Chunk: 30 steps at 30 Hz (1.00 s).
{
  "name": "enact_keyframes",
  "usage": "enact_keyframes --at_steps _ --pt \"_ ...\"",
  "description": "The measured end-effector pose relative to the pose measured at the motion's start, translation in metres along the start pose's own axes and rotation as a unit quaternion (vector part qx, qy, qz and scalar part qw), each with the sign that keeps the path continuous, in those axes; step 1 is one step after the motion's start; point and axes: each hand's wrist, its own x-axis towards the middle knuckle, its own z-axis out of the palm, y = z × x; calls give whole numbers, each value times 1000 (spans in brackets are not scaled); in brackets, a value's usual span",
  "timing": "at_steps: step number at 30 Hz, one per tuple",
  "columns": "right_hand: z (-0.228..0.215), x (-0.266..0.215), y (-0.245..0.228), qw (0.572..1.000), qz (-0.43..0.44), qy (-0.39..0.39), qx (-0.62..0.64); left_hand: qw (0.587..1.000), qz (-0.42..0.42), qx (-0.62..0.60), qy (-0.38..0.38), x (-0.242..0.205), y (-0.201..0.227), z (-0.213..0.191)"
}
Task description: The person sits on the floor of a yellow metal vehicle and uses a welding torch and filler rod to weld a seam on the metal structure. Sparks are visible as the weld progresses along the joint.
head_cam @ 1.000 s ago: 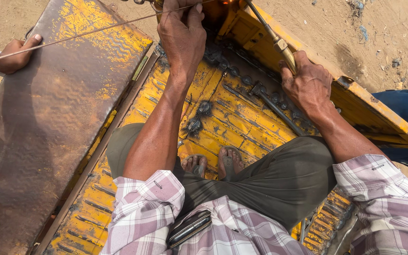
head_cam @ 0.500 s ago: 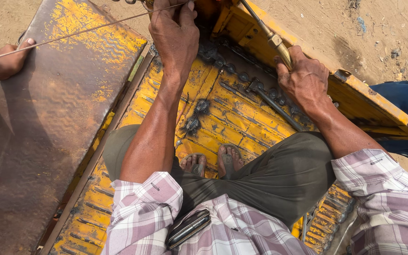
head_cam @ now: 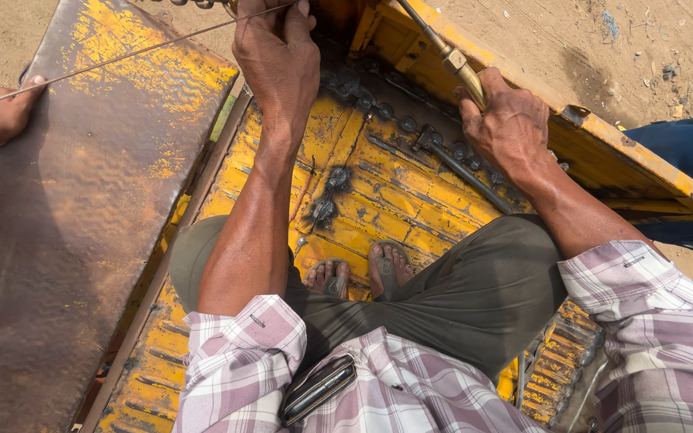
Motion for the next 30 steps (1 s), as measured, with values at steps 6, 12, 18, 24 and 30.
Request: enact_keyframes --at_steps 6,12,18,24,30 --pt "1 0 1 1000 -2 5 1 1000 -5 0 3 0 -1 1" --pt "0 0 1 1000 -11 10 9 1000 -1 5 -1 -1 -2 -1" --pt "1 1 1 1000 1 -1 11 1000 7 3 4 0 -3 1" --pt "3 2 2 1000 2 -5 5 999 -20 34 6 -1 -4 -1" --pt "2 1 2 1000 5 1 5 999 -15 30 1 -1 -2 -2"
